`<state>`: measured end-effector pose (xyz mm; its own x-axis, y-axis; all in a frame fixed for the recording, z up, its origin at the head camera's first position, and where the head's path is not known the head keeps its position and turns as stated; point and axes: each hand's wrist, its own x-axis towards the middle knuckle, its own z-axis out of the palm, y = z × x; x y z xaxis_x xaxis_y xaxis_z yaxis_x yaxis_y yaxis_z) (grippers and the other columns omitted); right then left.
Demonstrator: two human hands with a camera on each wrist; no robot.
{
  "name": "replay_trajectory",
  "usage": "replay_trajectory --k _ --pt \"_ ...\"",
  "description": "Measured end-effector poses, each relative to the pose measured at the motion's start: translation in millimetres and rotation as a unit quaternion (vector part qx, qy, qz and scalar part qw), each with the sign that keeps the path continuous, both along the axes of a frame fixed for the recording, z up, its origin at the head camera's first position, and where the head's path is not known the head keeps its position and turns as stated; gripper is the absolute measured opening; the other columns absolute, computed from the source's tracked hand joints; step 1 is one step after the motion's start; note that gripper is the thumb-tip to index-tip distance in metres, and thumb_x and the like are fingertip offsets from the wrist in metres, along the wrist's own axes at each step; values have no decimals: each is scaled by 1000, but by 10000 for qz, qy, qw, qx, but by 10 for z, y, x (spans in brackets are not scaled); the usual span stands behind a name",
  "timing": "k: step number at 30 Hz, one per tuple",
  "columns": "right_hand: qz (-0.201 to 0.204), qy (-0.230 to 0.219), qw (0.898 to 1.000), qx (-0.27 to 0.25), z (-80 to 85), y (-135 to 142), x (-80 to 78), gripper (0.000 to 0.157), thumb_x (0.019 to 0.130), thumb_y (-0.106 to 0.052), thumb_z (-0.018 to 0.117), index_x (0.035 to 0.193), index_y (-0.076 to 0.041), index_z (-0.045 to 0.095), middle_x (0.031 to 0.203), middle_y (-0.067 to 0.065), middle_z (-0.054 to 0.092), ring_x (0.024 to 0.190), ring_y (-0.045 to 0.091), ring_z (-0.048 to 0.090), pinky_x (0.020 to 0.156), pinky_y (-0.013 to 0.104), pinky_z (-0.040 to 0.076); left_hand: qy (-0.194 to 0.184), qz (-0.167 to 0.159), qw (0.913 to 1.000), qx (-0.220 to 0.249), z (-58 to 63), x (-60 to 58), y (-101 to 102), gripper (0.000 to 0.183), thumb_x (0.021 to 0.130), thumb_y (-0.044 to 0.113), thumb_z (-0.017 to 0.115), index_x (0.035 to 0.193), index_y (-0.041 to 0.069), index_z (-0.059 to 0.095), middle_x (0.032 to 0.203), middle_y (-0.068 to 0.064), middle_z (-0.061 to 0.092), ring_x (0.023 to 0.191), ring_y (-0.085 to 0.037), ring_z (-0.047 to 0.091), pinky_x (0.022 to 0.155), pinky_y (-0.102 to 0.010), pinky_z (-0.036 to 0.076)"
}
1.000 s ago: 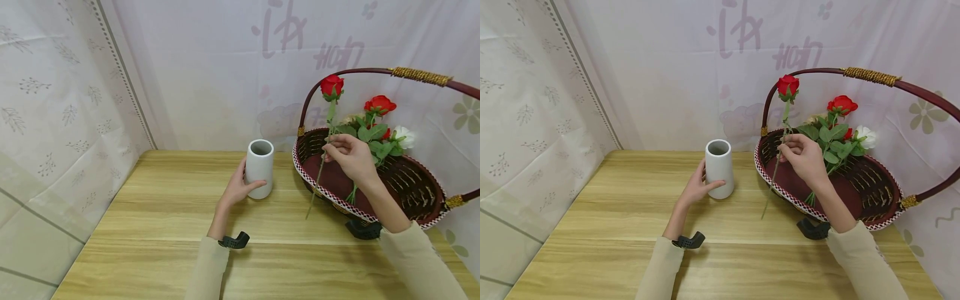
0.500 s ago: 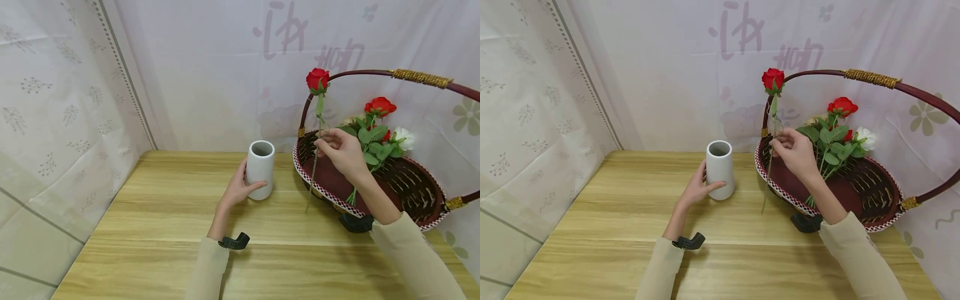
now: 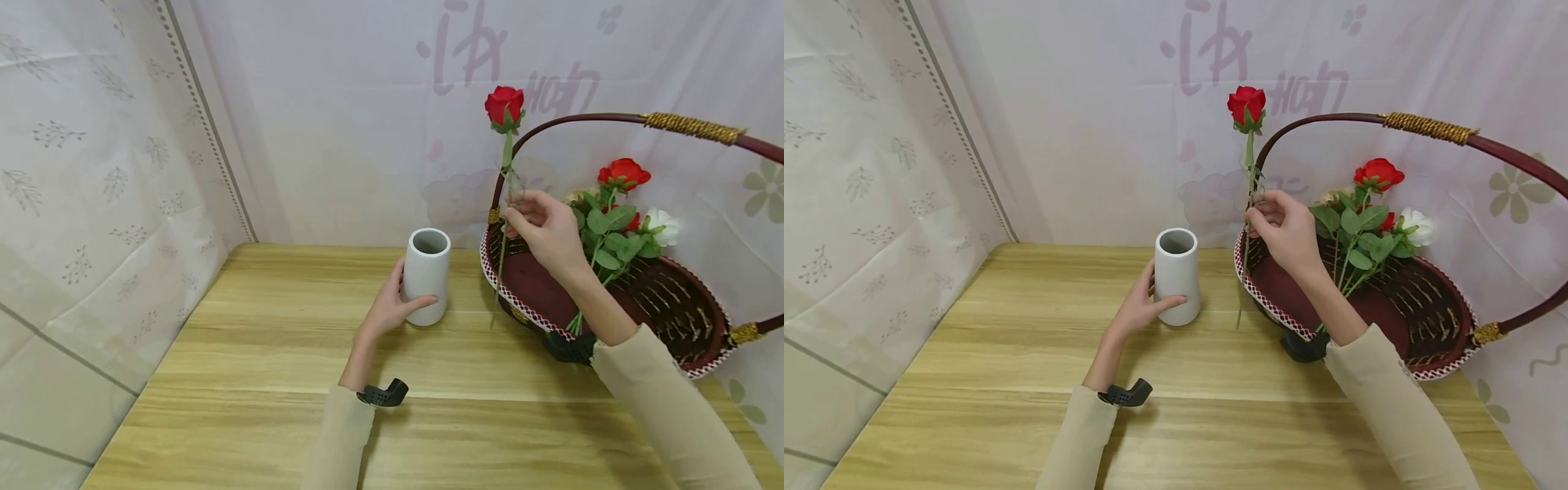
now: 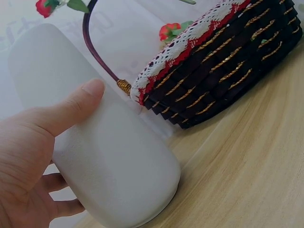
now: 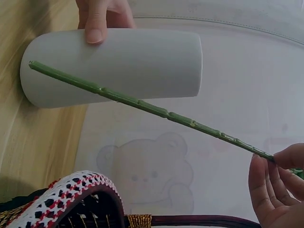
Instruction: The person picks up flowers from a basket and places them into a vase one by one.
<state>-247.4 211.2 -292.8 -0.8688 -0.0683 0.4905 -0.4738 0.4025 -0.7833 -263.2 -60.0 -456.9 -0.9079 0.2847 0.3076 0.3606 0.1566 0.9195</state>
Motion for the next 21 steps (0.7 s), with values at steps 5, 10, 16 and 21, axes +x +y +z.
replay_trajectory --k 5,10,16,21 --pt "130 153 9998 -62 43 -69 -42 28 98 -7 66 122 7 63 89 -3 68 69 10 66 66 21 57 -16 -8 10000 -9 9 7 6 97 82 19 87 158 29 27 147 -5 48 129 -26 51 108 -51 40" --pt "174 284 9994 79 105 -124 -64 27 98 -7 66 122 7 63 88 -1 67 66 8 65 64 21 56 -109 -98 9999 -87 226 143 -7 95 84 13 84 159 16 26 148 -13 47 131 -32 50 109 -52 40" --pt "145 478 9984 246 186 -180 -120 25 98 -8 67 120 4 66 87 5 69 63 9 65 62 20 55 -125 -107 9998 -76 356 224 -15 93 84 11 84 158 14 28 146 -14 49 129 -32 51 108 -51 41" --pt "232 481 9985 114 272 -250 -187 24 97 -7 67 119 4 66 87 6 69 62 10 66 59 19 55 -94 -78 9999 -75 351 227 -10 91 84 11 84 158 13 29 145 -15 49 128 -32 51 107 -52 41"
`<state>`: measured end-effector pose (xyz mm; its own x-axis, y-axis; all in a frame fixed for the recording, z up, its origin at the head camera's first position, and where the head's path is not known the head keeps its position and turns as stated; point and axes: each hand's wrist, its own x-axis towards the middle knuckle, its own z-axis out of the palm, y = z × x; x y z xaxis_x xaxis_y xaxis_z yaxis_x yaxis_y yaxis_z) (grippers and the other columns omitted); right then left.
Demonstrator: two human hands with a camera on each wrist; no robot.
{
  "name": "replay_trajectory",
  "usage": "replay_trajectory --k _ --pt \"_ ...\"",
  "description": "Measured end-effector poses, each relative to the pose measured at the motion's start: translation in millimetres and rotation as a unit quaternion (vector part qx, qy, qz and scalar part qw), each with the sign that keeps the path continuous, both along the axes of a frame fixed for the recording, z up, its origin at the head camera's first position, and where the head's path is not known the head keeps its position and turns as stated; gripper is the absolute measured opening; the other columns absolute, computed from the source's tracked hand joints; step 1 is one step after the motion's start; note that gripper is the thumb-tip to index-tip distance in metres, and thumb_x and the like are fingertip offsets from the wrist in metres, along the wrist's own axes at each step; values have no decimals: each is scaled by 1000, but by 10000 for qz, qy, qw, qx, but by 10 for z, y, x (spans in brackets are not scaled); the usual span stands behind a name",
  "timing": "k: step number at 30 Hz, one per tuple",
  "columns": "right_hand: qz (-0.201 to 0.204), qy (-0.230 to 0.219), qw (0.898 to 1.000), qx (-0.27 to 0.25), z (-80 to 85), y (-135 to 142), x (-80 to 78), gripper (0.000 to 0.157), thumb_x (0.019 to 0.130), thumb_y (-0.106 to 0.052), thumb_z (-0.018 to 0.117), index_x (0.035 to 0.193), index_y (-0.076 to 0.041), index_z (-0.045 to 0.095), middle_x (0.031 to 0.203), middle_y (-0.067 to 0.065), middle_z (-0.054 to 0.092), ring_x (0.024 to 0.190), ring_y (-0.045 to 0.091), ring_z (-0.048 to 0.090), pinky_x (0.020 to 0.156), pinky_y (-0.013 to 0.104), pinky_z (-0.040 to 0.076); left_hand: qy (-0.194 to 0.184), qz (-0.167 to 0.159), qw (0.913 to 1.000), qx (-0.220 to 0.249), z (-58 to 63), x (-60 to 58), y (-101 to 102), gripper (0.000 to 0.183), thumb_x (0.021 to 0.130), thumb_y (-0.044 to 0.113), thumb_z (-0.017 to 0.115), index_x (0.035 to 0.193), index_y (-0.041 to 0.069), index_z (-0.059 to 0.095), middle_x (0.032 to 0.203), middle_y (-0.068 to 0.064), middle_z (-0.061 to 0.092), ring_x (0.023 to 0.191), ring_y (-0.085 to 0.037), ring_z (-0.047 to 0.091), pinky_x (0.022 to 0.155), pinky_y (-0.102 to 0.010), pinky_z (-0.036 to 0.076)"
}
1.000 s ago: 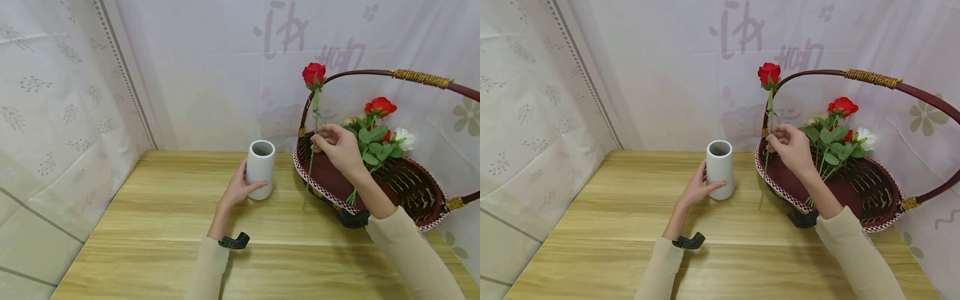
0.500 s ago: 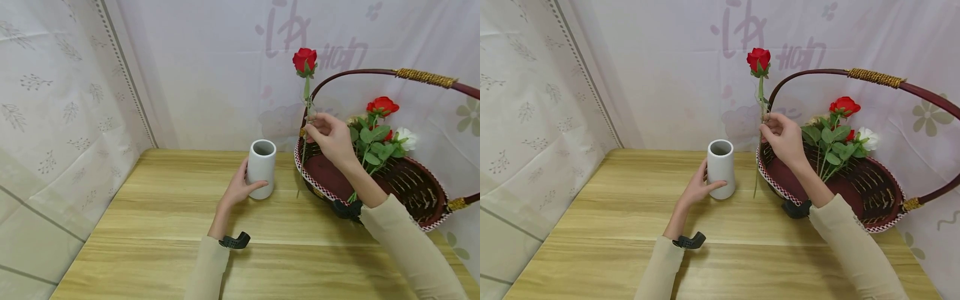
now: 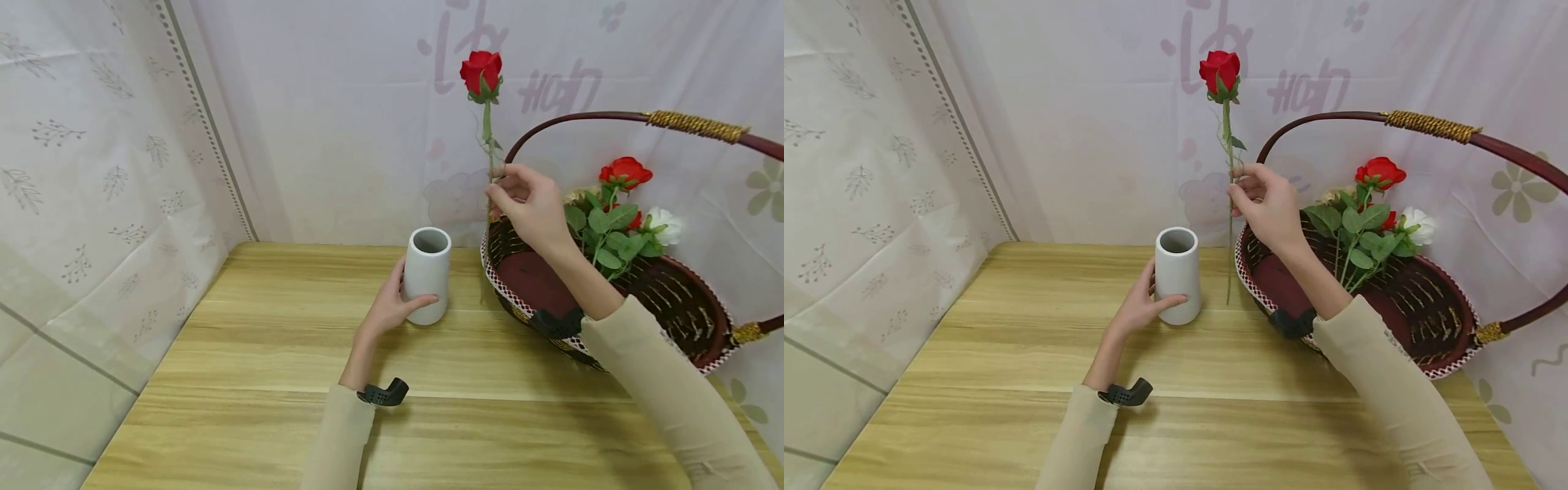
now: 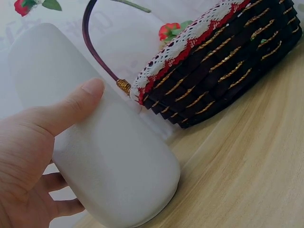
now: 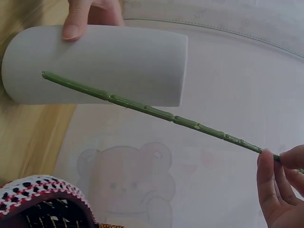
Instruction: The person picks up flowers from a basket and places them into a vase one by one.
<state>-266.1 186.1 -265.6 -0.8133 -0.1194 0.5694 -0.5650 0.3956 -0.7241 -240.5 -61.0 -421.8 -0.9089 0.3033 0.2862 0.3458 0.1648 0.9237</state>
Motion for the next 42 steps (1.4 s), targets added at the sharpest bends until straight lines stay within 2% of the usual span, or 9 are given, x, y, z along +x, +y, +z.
replay_trajectory --k 5,9,13,19,25,34,42 --pt "-57 155 9998 72 97 -66 -55 24 97 -9 67 119 1 68 87 10 70 61 8 65 52 20 49 16 -17 10000 32 2 -6 4 91 84 9 83 157 12 30 145 -14 50 128 -32 52 106 -53 42" --pt "-83 313 9994 124 156 -103 -57 24 98 -11 67 120 -1 68 88 16 70 61 11 66 53 20 49 18 -94 9999 81 -22 -30 18 91 83 8 84 157 12 31 143 -14 50 126 -32 52 106 -53 42" --pt "-163 364 9990 180 203 -140 -48 26 98 -12 67 121 -2 69 90 18 71 62 9 66 54 18 49 87 -150 9998 99 -144 -107 53 91 83 7 84 156 11 31 143 -15 50 126 -32 52 106 -54 41" --pt "-250 434 9985 208 302 -218 -57 27 98 -16 68 122 -4 69 90 13 72 63 7 66 47 20 41 105 -67 9999 7 -340 -245 64 92 82 16 86 156 23 32 143 -6 51 127 -25 52 106 -50 42" --pt "-98 469 9988 119 433 -387 -100 27 97 -16 69 122 -5 70 91 14 73 63 7 67 62 19 54 71 6 10000 24 -350 -240 18 95 81 19 88 157 29 31 143 -1 51 126 -22 53 106 -48 43" --pt "101 633 9979 2 676 -637 -151 27 97 -14 69 123 -5 70 93 15 73 65 9 67 59 21 52 32 71 10000 -54 -338 -232 -10 96 82 22 87 157 32 29 143 -1 50 126 -21 52 106 -48 43" --pt "231 681 9974 -111 780 -760 -137 27 97 -11 68 123 -4 69 93 16 72 66 14 67 67 24 57 146 -6 9999 8 -328 -233 -1 94 81 18 87 156 27 31 142 -3 51 126 -22 52 107 -47 42"
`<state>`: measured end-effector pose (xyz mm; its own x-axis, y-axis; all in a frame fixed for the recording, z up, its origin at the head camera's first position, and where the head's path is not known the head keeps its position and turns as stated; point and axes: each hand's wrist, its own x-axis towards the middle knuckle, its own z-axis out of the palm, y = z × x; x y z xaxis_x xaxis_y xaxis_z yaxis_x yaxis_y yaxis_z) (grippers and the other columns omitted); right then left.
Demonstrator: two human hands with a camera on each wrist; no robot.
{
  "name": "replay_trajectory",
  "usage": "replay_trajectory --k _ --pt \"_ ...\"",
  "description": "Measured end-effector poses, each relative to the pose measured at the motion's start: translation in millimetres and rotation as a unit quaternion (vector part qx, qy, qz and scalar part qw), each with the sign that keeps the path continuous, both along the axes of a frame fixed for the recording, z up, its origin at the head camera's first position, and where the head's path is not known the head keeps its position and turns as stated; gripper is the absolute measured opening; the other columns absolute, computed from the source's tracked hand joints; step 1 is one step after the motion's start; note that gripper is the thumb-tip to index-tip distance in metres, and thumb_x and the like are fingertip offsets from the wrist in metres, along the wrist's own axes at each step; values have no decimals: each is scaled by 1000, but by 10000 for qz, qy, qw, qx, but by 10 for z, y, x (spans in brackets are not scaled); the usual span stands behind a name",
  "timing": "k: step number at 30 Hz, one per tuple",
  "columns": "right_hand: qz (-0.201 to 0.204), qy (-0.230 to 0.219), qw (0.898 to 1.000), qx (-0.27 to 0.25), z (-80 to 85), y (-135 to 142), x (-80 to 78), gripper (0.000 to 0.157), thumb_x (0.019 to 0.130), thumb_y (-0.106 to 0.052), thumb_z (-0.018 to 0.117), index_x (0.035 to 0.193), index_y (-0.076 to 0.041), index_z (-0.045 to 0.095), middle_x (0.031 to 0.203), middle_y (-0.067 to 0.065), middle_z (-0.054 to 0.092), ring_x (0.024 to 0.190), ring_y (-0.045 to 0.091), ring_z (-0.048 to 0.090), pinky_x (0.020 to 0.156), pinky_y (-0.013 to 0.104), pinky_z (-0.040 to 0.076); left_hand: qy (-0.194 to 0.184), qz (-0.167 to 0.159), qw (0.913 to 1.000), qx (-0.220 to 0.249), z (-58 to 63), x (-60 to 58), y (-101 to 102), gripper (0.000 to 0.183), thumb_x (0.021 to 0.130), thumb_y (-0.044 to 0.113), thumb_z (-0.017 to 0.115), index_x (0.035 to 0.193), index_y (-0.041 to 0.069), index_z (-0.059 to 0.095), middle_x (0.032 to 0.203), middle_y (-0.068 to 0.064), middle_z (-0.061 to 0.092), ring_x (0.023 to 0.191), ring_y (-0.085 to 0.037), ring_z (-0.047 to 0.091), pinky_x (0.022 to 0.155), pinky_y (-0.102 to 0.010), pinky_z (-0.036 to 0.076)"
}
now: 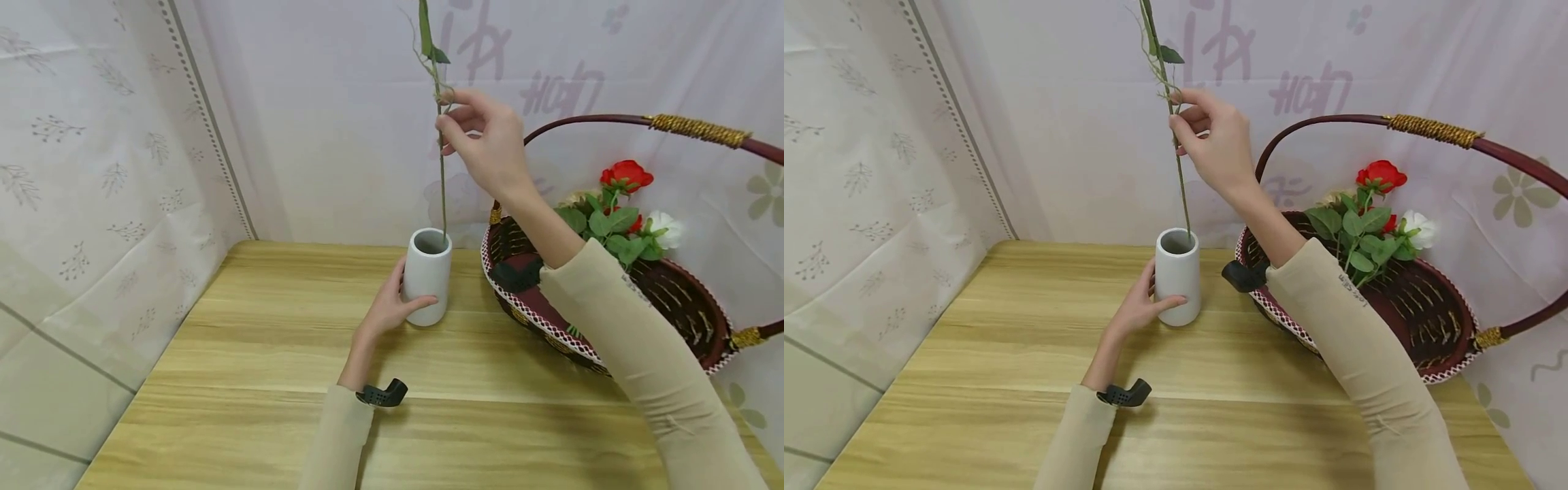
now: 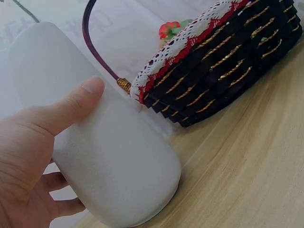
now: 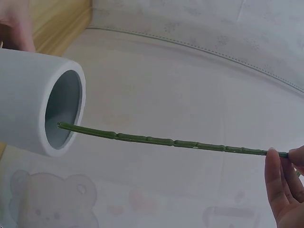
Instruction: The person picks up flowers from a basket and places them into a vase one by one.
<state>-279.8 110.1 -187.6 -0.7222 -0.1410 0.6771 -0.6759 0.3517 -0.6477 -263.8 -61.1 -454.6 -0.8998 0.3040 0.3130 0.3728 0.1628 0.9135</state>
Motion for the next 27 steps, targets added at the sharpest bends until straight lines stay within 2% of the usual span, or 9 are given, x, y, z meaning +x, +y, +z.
replay_trajectory --k 4,9,11,16,18,24,27 --pt "42 -6 10000 -20 -3 -55 4 27 96 -8 69 122 -3 70 93 17 72 65 11 67 66 21 56 -81 23 10000 -14 6 7 2 92 82 18 87 155 28 32 141 -2 52 125 -21 53 106 -46 43" --pt "52 81 9998 196 -91 -103 -24 26 96 -8 69 121 -2 70 93 16 73 65 8 67 63 18 54 -102 18 9999 11 -4 5 4 91 82 20 87 155 27 33 141 -3 52 125 -23 53 106 -48 43" --pt "61 179 9994 306 -132 -117 -38 25 95 -7 69 120 -1 70 93 16 74 65 7 67 64 18 54 -120 -28 9999 41 83 59 4 90 83 17 86 155 21 33 141 -8 52 126 -27 53 106 -51 42" --pt "141 358 9984 405 -216 -149 -63 24 94 -3 70 117 2 71 91 17 74 64 4 66 67 20 57 -175 -58 9998 34 94 59 9 92 83 12 85 157 16 30 144 -14 50 127 -32 52 107 -53 41" --pt "174 347 9984 420 -242 -156 -66 23 94 -3 70 117 2 71 90 17 74 64 6 66 68 21 57 -137 -42 9999 43 5 2 12 93 83 14 86 157 19 30 144 -11 50 127 -30 52 107 -52 41" --pt "210 335 9970 672 -328 -170 -75 23 95 -5 69 117 1 71 90 16 74 69 20 70 69 19 56 -76 -6 10000 28 -9 2 -5 93 82 20 87 156 26 32 142 -4 52 126 -23 53 106 -50 43" --pt "192 420 9951 869 -375 -178 -74 23 95 -6 69 118 0 71 90 14 74 71 23 71 69 20 56 -73 22 10000 -26 -8 2 -6 94 82 22 87 156 28 31 142 -1 51 126 -21 53 106 -48 43"
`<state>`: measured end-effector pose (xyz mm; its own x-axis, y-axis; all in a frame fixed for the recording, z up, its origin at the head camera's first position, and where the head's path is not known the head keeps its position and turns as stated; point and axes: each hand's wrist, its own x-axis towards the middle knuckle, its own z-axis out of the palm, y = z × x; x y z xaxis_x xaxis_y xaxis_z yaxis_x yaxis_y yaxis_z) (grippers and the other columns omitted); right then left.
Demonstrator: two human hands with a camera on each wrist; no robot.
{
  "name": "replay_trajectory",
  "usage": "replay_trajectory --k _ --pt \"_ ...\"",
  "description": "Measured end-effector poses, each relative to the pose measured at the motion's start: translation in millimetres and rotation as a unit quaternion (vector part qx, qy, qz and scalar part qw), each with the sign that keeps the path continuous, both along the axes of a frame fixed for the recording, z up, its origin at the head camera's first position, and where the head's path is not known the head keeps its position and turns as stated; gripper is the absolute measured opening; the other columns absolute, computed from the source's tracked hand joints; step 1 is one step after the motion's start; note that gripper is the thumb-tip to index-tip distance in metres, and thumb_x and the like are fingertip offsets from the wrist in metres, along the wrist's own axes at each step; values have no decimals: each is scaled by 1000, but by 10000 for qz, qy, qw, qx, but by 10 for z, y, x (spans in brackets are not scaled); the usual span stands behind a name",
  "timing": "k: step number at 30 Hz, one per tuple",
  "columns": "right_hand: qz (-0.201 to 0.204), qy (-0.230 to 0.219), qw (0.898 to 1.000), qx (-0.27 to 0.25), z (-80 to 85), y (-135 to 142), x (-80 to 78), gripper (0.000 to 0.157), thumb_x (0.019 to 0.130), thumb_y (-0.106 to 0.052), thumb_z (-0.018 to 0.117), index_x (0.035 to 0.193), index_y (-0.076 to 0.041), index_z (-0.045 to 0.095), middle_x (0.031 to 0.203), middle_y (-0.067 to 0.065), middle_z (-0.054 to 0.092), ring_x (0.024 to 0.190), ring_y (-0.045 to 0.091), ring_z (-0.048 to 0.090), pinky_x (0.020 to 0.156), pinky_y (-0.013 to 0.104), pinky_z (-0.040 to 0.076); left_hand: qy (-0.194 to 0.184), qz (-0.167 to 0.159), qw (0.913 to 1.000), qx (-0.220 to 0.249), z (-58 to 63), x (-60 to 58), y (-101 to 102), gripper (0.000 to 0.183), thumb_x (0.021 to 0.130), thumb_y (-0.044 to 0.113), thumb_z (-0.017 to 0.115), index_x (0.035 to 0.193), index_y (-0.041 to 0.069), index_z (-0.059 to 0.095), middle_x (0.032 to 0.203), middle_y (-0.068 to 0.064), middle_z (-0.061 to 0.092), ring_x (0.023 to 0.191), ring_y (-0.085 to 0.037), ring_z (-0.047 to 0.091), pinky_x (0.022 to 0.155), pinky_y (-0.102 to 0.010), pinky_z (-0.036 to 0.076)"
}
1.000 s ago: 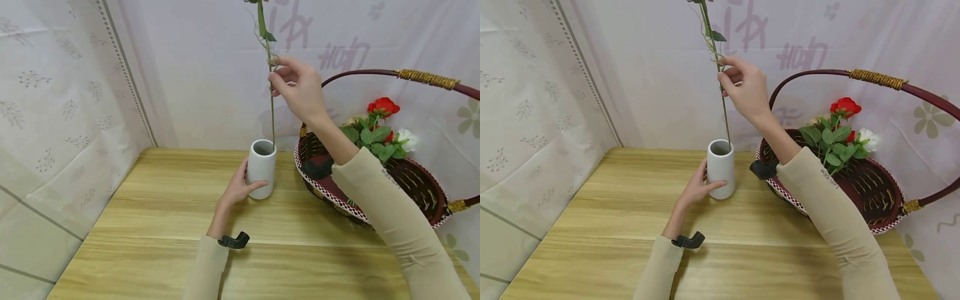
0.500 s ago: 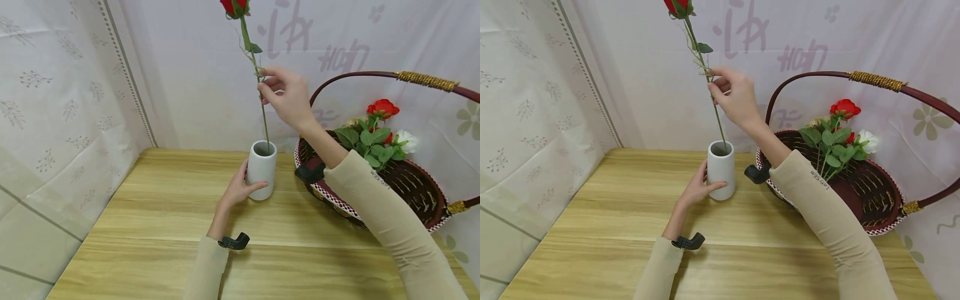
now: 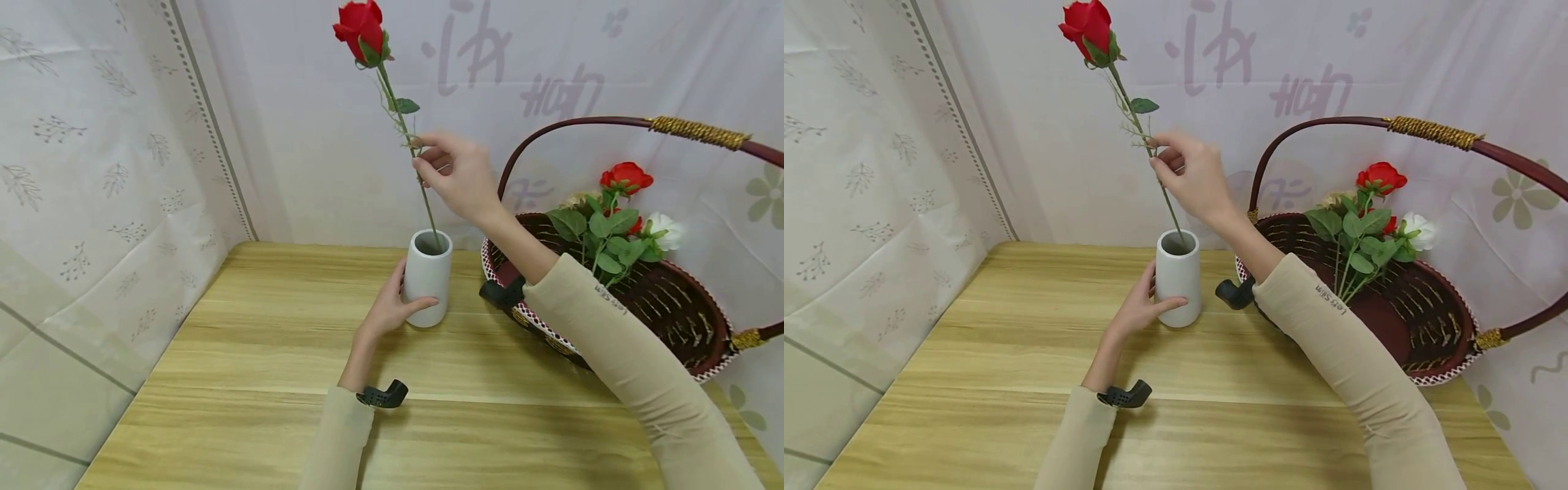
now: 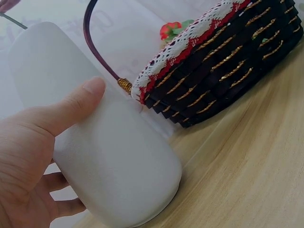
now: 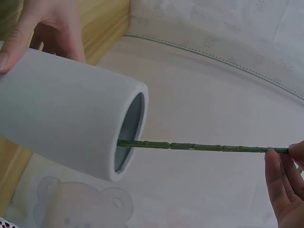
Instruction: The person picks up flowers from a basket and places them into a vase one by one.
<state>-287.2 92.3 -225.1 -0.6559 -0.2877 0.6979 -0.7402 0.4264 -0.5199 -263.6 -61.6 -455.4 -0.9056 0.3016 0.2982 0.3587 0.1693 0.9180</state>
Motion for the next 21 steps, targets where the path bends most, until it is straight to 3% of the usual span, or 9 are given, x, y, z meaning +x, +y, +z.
replay_trajectory --k 9,16,21 --pt "18 78 9991 411 -114 -11 4 24 95 -5 68 119 1 70 93 15 73 79 22 71 76 34 59 25 3 10000 -11 15 6 9 94 82 19 87 157 26 30 143 -4 51 126 -25 53 105 -51 43" --pt "104 143 9987 478 -177 -12 9 23 94 -2 68 117 3 69 93 16 73 79 24 72 74 34 60 -38 -78 9999 84 179 112 16 93 84 10 84 158 13 28 144 -16 49 127 -34 51 107 -56 40" --pt "74 89 9984 546 -245 -10 18 24 94 -3 69 117 3 70 93 17 73 79 25 72 75 36 60 3 -34 10000 19 94 62 13 95 84 13 85 159 17 27 145 -12 49 128 -32 51 106 -54 41"
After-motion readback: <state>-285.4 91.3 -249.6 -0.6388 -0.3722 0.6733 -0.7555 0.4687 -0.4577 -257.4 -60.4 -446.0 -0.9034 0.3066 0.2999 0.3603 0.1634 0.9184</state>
